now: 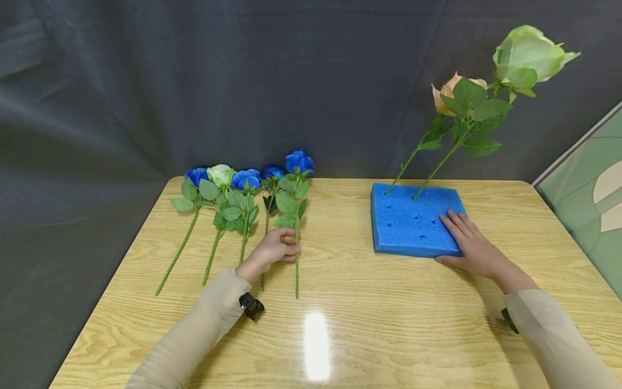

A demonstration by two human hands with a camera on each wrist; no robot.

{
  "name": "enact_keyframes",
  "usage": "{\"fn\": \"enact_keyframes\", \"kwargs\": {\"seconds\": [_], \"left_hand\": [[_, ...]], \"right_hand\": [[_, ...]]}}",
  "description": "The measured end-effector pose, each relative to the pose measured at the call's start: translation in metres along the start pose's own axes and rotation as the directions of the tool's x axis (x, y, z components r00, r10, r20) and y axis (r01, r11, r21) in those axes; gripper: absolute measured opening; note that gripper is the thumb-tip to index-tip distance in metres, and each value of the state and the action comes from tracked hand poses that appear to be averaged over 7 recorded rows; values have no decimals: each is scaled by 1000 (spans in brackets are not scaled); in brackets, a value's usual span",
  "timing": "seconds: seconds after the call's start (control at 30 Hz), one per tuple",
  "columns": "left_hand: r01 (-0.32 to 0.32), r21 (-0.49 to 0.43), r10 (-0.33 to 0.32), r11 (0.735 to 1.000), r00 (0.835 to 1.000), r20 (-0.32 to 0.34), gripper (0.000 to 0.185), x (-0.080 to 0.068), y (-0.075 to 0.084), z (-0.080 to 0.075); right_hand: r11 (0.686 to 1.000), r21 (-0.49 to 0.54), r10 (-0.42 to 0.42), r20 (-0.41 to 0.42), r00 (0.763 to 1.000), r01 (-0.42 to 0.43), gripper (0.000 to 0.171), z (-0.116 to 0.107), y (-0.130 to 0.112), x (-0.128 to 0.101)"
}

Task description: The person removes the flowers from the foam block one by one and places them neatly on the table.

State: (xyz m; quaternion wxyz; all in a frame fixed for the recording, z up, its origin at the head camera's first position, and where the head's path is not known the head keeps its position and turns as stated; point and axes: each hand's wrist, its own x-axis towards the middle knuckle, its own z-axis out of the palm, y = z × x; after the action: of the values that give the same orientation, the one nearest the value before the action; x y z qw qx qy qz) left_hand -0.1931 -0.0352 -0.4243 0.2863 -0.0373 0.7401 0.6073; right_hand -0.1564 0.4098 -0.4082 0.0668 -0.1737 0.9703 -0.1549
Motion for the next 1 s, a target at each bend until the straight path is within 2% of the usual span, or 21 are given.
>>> {"fn": "enact_keyframes", "kwargs": {"seconds": [0.2,0.43,0.57,0.73,0.83,1.0], "left_hand": [[10,39,-10,999,1000,7,51,-1,-1,0],[-21,91,23,996,999,-29,45,0,-4,2],[2,92,1,996,1000,-25,43,-1,-3,0],[30,92,-34,995,999,36,40,-4,7,-7],[14,81,-19,997,998,67,39,-5,17,-9],[-9,104,-1,994,995,100,36,-8,34,-2]], "right_hand": [[999,-44,-21,-11,1000,20,97,-2,-7,2],[997,-74,30,50,998,-26,97,-1,-21,10],[996,-84,35,62,997,-30,98,0,-24,8],[997,-73,7,42,999,-4,93,0,-24,5],[997,-76,-12,25,1000,14,91,0,-22,4],[993,-101,-56,-7,998,55,90,2,-18,2]]}}
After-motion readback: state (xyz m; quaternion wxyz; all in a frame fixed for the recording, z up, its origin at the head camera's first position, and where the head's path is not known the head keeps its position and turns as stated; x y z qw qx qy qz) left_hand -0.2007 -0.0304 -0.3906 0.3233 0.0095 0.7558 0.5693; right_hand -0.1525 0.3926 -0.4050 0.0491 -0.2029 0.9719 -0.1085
